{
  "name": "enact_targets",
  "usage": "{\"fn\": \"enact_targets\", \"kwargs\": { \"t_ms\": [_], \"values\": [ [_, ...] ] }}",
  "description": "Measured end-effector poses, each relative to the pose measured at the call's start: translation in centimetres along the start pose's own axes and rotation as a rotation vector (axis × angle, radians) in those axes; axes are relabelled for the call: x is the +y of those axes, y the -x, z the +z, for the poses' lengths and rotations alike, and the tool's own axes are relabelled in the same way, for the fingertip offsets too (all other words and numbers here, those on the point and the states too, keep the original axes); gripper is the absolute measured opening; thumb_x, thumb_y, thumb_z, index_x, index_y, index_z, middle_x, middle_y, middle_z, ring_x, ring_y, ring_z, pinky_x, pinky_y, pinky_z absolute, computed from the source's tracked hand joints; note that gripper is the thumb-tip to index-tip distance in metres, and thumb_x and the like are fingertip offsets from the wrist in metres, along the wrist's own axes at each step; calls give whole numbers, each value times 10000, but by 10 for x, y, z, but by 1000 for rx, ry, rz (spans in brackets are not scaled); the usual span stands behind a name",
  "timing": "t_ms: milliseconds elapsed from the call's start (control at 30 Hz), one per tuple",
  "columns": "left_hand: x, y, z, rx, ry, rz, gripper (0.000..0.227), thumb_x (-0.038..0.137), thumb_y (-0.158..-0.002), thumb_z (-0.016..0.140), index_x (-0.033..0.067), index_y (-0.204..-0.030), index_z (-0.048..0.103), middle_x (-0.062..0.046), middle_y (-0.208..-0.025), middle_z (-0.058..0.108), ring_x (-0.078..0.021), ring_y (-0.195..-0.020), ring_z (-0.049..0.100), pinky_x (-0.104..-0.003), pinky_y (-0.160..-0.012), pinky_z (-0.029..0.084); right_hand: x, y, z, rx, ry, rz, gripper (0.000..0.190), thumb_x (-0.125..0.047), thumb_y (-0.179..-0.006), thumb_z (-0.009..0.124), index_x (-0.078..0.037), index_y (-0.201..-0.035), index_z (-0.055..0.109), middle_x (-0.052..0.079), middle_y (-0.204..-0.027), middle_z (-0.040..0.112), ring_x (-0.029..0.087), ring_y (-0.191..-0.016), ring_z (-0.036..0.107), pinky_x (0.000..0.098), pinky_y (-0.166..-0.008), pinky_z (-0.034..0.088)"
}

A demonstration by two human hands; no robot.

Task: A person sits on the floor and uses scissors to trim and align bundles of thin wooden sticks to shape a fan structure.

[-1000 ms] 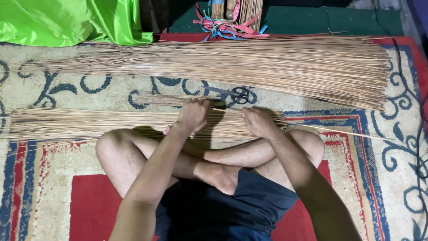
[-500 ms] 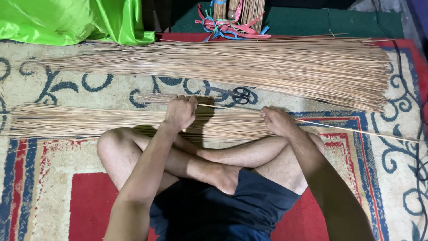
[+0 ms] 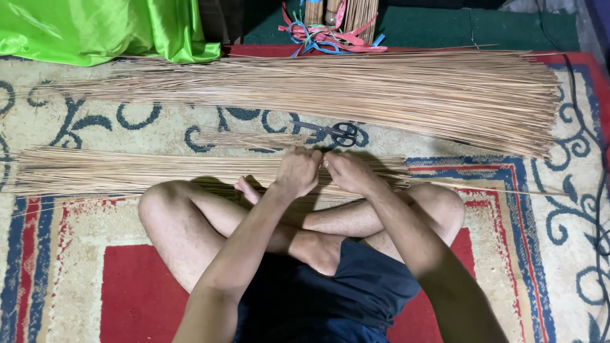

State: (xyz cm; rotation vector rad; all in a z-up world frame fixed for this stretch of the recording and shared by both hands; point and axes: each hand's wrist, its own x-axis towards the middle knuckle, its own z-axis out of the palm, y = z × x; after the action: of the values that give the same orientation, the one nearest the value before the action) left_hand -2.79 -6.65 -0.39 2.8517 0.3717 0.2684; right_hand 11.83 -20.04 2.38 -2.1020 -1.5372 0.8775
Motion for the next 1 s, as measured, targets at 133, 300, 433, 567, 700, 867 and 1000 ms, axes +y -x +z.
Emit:
{"fn": "enact_targets", "kwargs": {
  "t_ms": [133, 300, 433, 567, 700, 867, 1000],
  "values": [
    [-7, 2, 18, 64, 63, 50, 121, 145, -871, 520, 131, -859, 640, -70, -795, 716, -279, -826, 738, -411, -792, 482, 0, 9, -11, -18, 71, 2, 213, -121, -992, 480, -12, -1043, 655, 346, -821, 677, 543, -886, 677, 604, -756, 536],
    [-44, 10, 17, 26, 54, -18, 128, 188, -915, 540, 143, -919, 660, -52, -818, 712, -259, -844, 720, -388, -815, 435, -5, 30, -38, -30, 97, 108, 225, -168, -989, 495, -26, -1006, 669, 344, -854, 677, 546, -896, 673, 599, -736, 527],
    [-48, 13, 27, 124, 73, 7, 125, 200, -925, 556, 134, -865, 644, -92, -782, 713, -288, -809, 725, -404, -801, 437, -7, 24, -31, -63, 102, 142, 231, -188, -988, 488, -38, -966, 662, 353, -863, 673, 554, -927, 663, 610, -759, 521],
    [-49, 6, 40, 106, -24, 14, 79, 214, -892, 561, 185, -863, 629, -25, -793, 713, -233, -796, 705, -375, -803, 419, -34, 3, -27, -79, -22, 128, 262, -194, -1005, 470, -27, -993, 672, 358, -903, 693, 552, -944, 671, 592, -795, 528],
    [-49, -1, 44, 149, -99, 45, 81, 194, -780, 584, 182, -857, 606, -30, -799, 705, -241, -813, 690, -403, -829, 414, -21, -33, 15, -24, -123, 60, 254, -126, -1013, 439, -49, -1063, 676, 309, -903, 708, 531, -964, 679, 572, -804, 543],
    [-38, 13, 34, 373, 79, -202, 247, 138, -878, 637, 142, -1116, 571, -72, -1103, 605, -270, -1092, 566, -454, -1032, 316, -16, -43, 20, 14, -93, 64, 210, -167, -1019, 479, -84, -1058, 669, 270, -873, 709, 480, -953, 692, 560, -782, 526],
    [-13, 12, 74, 731, 931, -774, 557, 49, -1024, 540, 132, -1484, 238, -144, -1458, 304, -363, -1311, 413, -559, -1147, 265, -21, -48, 20, 69, -135, 89, 187, -163, -1020, 499, -116, -1038, 678, 235, -851, 720, 448, -938, 702, 548, -788, 531]
  ]
}}
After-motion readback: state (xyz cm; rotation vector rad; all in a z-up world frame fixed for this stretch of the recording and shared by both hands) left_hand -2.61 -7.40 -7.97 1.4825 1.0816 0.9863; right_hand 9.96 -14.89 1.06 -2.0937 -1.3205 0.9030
